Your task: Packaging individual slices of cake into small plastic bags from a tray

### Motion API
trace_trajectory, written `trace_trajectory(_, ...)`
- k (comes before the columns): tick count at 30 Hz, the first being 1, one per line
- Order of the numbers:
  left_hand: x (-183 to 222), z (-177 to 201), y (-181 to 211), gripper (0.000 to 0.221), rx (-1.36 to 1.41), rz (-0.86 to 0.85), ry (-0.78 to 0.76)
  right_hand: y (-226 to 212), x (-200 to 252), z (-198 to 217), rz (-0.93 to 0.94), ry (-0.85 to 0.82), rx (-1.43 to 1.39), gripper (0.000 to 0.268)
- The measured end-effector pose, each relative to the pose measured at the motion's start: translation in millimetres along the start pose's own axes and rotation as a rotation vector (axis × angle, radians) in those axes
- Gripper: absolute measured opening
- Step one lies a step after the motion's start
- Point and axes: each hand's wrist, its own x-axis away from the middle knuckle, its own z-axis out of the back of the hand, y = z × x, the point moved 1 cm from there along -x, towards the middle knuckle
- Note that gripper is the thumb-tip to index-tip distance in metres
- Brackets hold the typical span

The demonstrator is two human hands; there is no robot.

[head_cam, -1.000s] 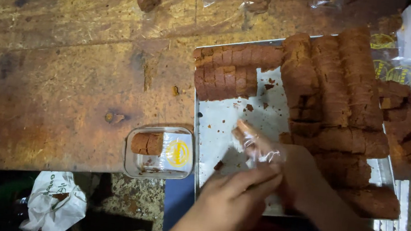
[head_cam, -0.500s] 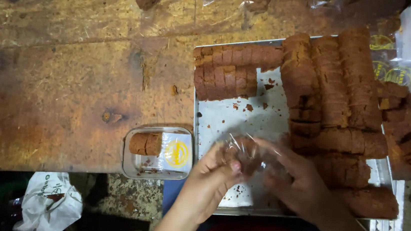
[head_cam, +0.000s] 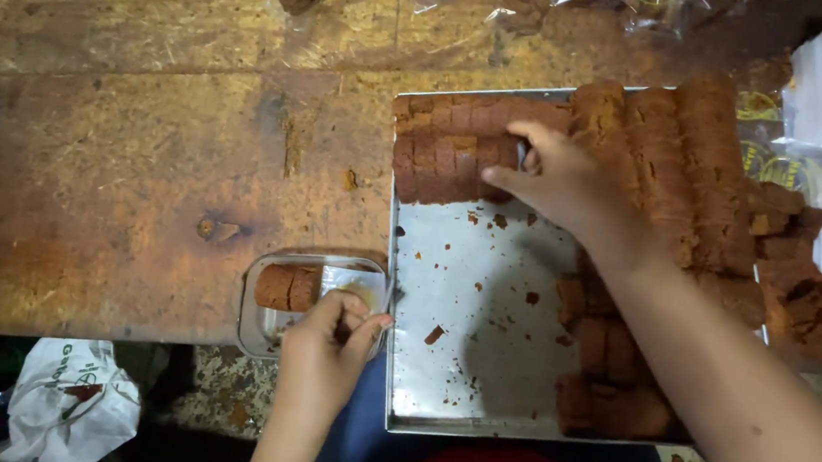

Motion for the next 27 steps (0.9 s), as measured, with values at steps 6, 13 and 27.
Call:
trace_trajectory(6, 1, 22, -1, 0.026, 0.094, 0.044, -0.085, 120, -129, -74, -0.026, 0.314, -0.353, 0.030)
trace_trajectory(13, 2, 16, 8, 0.017, 0.078, 0.015, 0.188, 45, -29, -37, -0.032, 0.164, -1.318, 0.023)
trace_trajectory(27, -5, -5, 86, 0.052, 0.034, -0.375, -0.052, 45, 99, -115, 0.807, 0.399, 0.040, 0.034)
